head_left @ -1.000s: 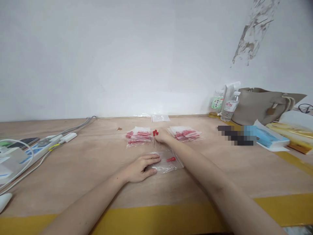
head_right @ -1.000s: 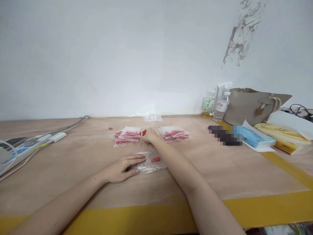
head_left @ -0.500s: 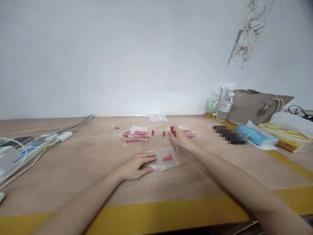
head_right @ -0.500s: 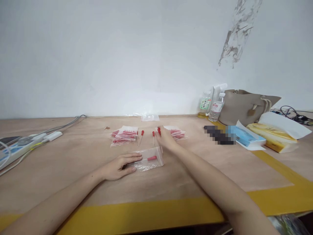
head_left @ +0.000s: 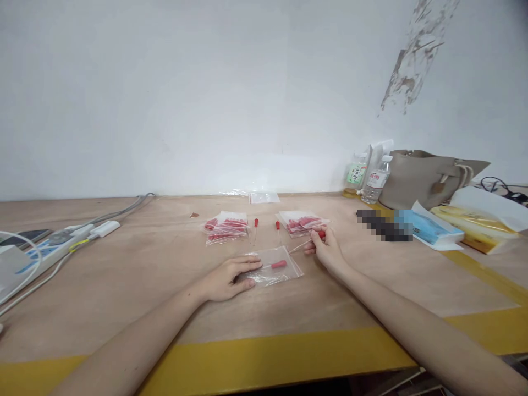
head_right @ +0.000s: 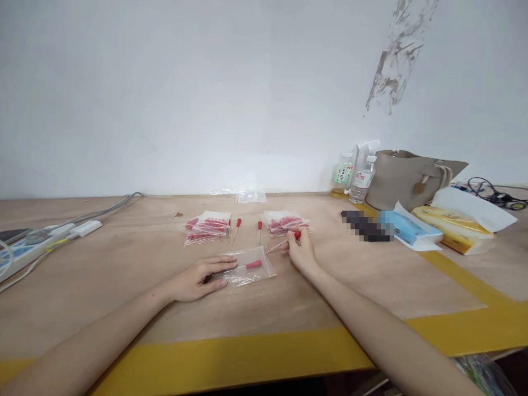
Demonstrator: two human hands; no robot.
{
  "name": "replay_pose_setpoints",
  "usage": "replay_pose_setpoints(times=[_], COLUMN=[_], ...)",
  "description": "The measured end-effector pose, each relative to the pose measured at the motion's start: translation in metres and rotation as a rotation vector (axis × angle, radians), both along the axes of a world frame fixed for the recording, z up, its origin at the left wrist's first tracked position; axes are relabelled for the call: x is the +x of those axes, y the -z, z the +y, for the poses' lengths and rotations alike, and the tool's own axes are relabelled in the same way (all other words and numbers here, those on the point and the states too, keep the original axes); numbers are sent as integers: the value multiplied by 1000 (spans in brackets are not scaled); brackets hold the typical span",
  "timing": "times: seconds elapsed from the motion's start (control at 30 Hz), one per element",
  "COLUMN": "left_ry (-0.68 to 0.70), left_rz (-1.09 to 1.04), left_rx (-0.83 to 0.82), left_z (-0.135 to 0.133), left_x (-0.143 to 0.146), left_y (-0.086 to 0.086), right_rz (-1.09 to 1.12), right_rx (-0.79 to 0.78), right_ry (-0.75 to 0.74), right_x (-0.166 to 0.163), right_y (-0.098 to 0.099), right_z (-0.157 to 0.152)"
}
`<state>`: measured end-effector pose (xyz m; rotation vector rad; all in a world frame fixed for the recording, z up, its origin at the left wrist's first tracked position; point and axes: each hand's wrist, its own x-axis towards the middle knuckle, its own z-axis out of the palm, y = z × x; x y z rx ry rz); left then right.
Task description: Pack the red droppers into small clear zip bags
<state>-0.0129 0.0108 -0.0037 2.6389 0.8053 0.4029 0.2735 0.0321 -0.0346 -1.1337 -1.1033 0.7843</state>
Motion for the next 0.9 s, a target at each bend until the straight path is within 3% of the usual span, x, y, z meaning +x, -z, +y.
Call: replay_pose_setpoints(times=[0.2,0.4,0.53,0.77,0.9], left_ry=[0,-2,0,-7,-6], left_rz=[-12,-7,-15,-33,-35], left_rx=[-10,-7,-4,-9,-8], left_z=[0,0,0,1,0], left_x=[1,1,0,1,1], left_y=[-1,-1,-1,0,0], right_rz=[47,125,189,188,265], right_rx=[7,-83,-41,-154,-125], right_ry=[68,-19,-34,-222,-193], right_x=[3,-2,-5,-11,-10], right_y=[-2,1,-1,-7,-8], right_z=[-2,-3,-5,-13,-13])
